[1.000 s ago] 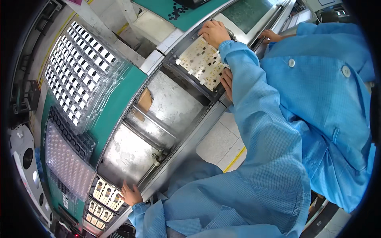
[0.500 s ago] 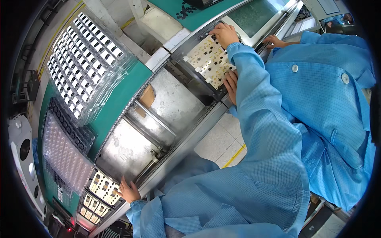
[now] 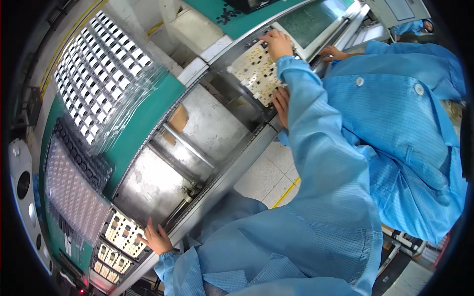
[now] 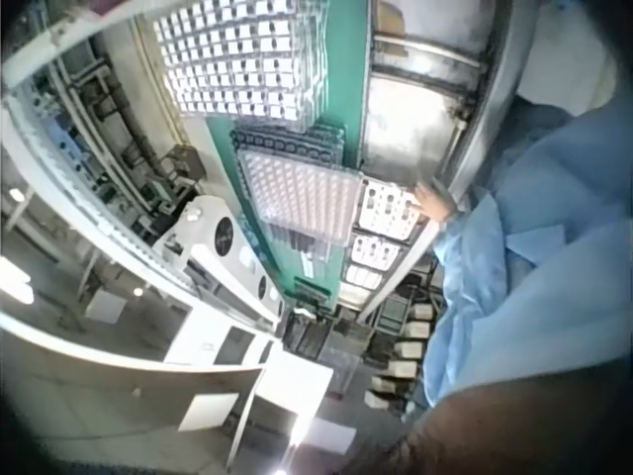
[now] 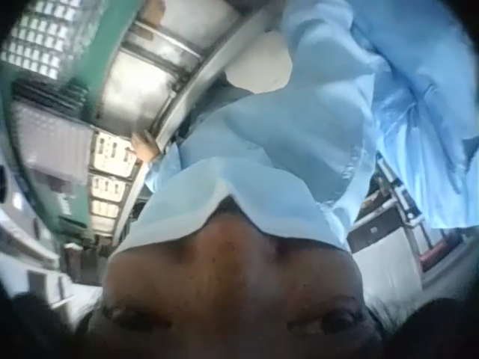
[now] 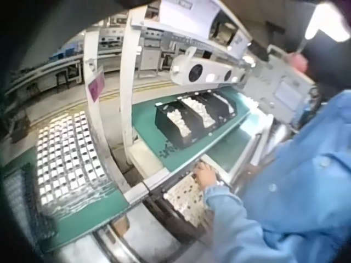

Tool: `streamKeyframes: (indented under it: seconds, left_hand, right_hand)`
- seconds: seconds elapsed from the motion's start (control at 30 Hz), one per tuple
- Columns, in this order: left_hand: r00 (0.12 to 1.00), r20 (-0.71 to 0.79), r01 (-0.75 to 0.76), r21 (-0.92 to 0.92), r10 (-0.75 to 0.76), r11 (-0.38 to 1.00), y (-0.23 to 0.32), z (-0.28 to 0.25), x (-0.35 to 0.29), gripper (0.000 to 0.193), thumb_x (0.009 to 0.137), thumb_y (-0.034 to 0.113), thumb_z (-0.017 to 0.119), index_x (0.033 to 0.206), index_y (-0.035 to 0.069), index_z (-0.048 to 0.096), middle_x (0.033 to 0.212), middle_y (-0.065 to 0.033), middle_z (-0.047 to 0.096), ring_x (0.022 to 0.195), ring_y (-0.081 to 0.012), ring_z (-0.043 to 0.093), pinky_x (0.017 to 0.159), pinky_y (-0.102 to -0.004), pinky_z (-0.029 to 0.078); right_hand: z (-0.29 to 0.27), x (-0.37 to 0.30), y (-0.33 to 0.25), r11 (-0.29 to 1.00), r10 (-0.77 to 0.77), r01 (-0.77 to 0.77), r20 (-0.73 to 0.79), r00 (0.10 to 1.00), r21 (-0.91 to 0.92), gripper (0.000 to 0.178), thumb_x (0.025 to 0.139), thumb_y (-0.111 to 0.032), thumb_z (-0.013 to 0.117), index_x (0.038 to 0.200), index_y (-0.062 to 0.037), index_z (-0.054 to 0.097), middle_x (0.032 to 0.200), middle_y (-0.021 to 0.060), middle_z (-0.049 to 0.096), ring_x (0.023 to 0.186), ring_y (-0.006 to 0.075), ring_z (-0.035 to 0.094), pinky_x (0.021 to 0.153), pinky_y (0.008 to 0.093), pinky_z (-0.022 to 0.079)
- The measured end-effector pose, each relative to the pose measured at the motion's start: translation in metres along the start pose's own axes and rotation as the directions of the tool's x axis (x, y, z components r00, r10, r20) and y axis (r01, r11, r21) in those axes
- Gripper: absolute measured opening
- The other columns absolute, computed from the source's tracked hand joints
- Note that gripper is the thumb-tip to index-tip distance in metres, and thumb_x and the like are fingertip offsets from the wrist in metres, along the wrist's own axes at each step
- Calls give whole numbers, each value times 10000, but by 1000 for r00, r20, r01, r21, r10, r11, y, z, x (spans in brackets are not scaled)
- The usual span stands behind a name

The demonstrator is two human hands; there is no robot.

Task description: Assembling electronic components and applying labels to printed circuit boards on an industrial production line.

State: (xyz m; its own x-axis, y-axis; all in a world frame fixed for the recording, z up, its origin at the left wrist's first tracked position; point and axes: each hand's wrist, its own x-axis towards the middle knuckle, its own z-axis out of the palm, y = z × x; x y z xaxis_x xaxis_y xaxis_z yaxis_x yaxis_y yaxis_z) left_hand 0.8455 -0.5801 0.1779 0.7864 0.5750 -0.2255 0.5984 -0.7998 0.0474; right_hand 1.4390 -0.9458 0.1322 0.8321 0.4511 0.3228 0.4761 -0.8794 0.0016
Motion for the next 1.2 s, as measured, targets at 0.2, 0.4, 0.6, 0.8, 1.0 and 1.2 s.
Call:
streamKeyframes:
  seconds: [0.2, 0.4, 0.6, 0.8, 1.0, 1.2]
  left_hand:
    - [999, 24, -47, -52, 48, 998, -8, 1, -4, 391, 843, 126, 534, 1225, 70, 475, 1040, -136, 567, 966, -314, 538, 1016, -487, 283]
    - [997, 74, -7, -340, 34, 940, -15, 7, -9, 423, 821, 42, 538, 1234, 17, 452, 1046, -205, 533, 944, -385, 526, 786, -420, 441]
    - [996, 87, 3, -401, 34, 916, -6, 15, -7, 411, 820, 34, 539, 1223, 16, 463, 1047, -202, 533, 937, -374, 532, 811, -417, 435]
    - [987, 136, -12, -449, 82, 893, 10, 6, 2, 426, 818, 27, 537, 1236, 18, 461, 1079, -198, 535, 978, -371, 528, 836, -416, 421]
    - [988, 122, -46, -334, 92, 942, 2, 23, 10, 476, 826, 85, 540, 1285, 33, 425, 1160, -172, 527, 1049, -362, 473, 943, -442, 304]
    - [987, 117, -59, -386, 112, 921, 24, 35, 28, 476, 859, 119, 531, 1310, 50, 398, 1240, -155, 499, 1112, -344, 460, 955, -451, 296]
  right_hand:
    - [-11, -8, -22, 1000, 18, -17, 29, 999, -18, 376, 668, -5, 603, 957, -228, 695, 940, 7, 547, 997, 217, 500, 892, 364, 361]
    - [-14, -10, -20, 1000, -17, 17, -11, 1000, 0, 384, 646, 11, 613, 946, -214, 698, 926, 7, 547, 985, 218, 502, 887, 351, 368]
    - [-14, -11, -20, 1000, -8, 7, 63, 998, 15, 369, 668, 6, 605, 944, -220, 697, 958, 5, 560, 992, 230, 500, 885, 357, 374]
    - [-2, -15, -16, 998, 61, -61, 38, 997, -2, 368, 671, -43, 622, 982, -230, 680, 1005, 20, 560, 1034, 237, 485, 884, 379, 383]
    - [4, -18, -30, 999, -41, 41, -20, 999, -14, 284, 746, -86, 546, 937, -225, 702, 940, 11, 563, 984, 214, 494, 864, 368, 361]
    - [3, -12, -29, 1000, -18, 18, -34, 999, 9, 335, 663, -48, 620, 949, -208, 692, 974, 18, 564, 1000, 222, 497, 900, 365, 360]
